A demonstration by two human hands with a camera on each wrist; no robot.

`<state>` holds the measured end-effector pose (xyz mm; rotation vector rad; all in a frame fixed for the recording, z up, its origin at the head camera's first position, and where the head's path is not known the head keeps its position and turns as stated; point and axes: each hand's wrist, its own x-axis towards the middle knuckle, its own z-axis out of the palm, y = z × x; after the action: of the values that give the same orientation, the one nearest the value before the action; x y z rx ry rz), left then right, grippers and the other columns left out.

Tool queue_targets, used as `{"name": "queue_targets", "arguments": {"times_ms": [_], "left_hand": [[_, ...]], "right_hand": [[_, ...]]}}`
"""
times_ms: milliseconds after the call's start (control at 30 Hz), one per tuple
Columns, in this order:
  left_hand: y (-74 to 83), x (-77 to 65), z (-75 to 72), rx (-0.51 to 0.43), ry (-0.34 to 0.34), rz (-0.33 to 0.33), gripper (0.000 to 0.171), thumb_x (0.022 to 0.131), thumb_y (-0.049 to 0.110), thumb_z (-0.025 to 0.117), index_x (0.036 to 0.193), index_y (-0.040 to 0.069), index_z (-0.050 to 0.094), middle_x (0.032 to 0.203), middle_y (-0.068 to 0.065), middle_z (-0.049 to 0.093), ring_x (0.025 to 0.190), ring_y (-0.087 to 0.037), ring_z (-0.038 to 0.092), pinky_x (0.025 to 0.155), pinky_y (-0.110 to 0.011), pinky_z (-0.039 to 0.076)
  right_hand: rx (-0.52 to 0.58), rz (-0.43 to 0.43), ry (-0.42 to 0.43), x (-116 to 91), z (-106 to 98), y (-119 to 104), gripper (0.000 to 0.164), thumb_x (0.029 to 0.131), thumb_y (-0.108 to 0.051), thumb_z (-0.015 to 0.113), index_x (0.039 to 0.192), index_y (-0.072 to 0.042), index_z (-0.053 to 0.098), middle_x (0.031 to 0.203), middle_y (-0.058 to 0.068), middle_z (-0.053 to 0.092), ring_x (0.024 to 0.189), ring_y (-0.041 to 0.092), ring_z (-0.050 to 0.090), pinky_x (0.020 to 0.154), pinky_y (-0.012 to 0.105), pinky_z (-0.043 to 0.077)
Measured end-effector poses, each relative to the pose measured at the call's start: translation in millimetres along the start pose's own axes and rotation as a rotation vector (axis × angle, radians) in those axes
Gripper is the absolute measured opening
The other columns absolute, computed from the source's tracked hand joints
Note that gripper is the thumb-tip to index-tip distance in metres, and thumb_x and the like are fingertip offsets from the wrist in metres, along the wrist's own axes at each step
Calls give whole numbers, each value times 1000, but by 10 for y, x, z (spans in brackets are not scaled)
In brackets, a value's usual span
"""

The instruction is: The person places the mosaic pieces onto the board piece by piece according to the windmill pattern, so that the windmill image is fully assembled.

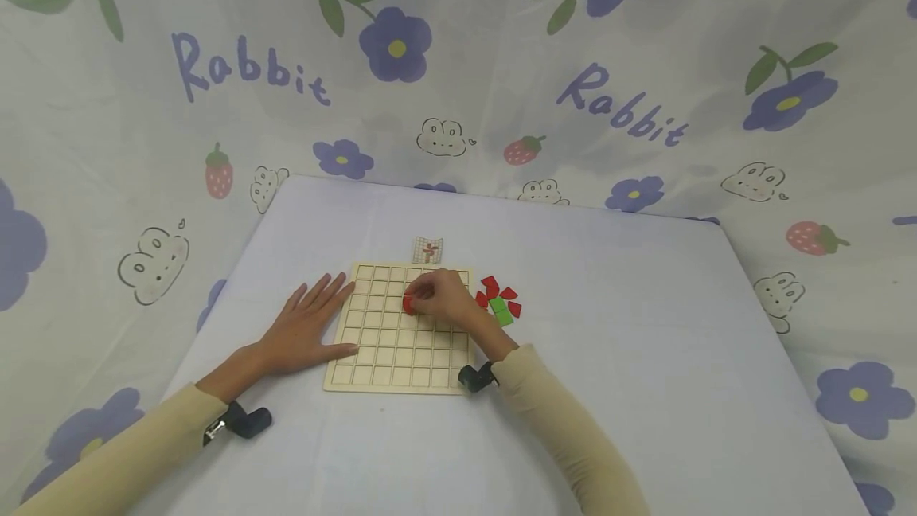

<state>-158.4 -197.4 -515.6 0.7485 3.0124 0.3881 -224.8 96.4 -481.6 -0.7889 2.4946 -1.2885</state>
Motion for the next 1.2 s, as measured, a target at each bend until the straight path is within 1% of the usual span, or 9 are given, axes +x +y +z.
{"name": "queue_targets", "arguments": {"times_ms": [67, 167, 267, 333, 500, 567, 767, 1100, 1200], "left_hand": [[1, 4, 1, -1, 0, 1, 112, 79, 84, 46, 159, 12, 14, 164, -12, 9, 148, -35, 5, 114, -59, 4], [6, 2, 0, 0, -2, -2, 112, 79, 85, 46, 159, 12, 14, 164, -12, 9, 148, -35, 5, 114, -59, 4], [16, -2, -5, -2, -7, -6, 112, 79, 85, 46, 159, 12, 15, 164, -12, 9, 149, -34, 4, 115, -59, 4], [25, -6, -10, -6, -11, -8, 113, 79, 84, 47, 159, 11, 15, 164, -13, 9, 149, -35, 4, 114, -60, 4], [35, -15, -21, -4, -6, -6, 112, 79, 83, 49, 158, 11, 16, 163, -13, 9, 148, -35, 4, 115, -59, 4], [32, -14, -19, -3, -3, -5, 112, 79, 83, 48, 159, 11, 16, 164, -12, 9, 149, -35, 4, 115, -59, 4], [24, -1, -6, 1, -3, -2, 113, 79, 85, 46, 159, 12, 15, 164, -11, 8, 149, -34, 3, 115, -58, 3], [15, 8, 7, 10, -8, -9, 112, 79, 85, 44, 159, 14, 14, 164, -10, 7, 149, -32, 1, 115, -57, 1], [23, 5, 3, 7, -7, -1, 111, 80, 84, 45, 159, 12, 15, 164, -11, 7, 149, -32, 2, 115, -57, 2]], "right_hand": [[-37, -1, 9, 2, 31, -4, 11, 85, -5, 76, 96, -6, 76, 87, -3, 71, 78, 9, 66, 71, 26, 55], [-143, -28, 49, -3, 89, 2, 6, 86, -5, 75, 91, -8, 77, 87, -3, 72, 78, 7, 64, 71, 24, 54], [-269, -83, 110, -25, 153, 1, 5, 87, -5, 74, 87, -8, 77, 85, -1, 70, 76, 7, 61, 69, 22, 51], [-317, -134, 141, -52, 190, -10, 4, 86, -4, 74, 87, -7, 77, 85, 0, 68, 74, 8, 60, 65, 21, 50], [-383, -232, 129, -108, 230, -86, 6, 87, -11, 76, 91, -7, 77, 88, 1, 64, 74, 10, 59, 64, 22, 49], [-420, -225, 121, -117, 229, -106, 7, 87, -13, 76, 91, -8, 78, 88, -1, 63, 75, 9, 57, 64, 21, 48], [-439, -174, 124, -104, 207, -61, 6, 88, -13, 76, 91, -9, 79, 85, -2, 63, 74, 8, 58, 63, 19, 48], [-430, -202, 126, -95, 224, -87, 6, 88, -7, 75, 92, -4, 78, 86, 3, 65, 79, 14, 62, 68, 23, 52], [-401, -154, 133, -98, 239, -80, 6, 88, -9, 76, 93, -6, 78, 85, 0, 63, 78, 12, 61, 68, 22, 51]]}}
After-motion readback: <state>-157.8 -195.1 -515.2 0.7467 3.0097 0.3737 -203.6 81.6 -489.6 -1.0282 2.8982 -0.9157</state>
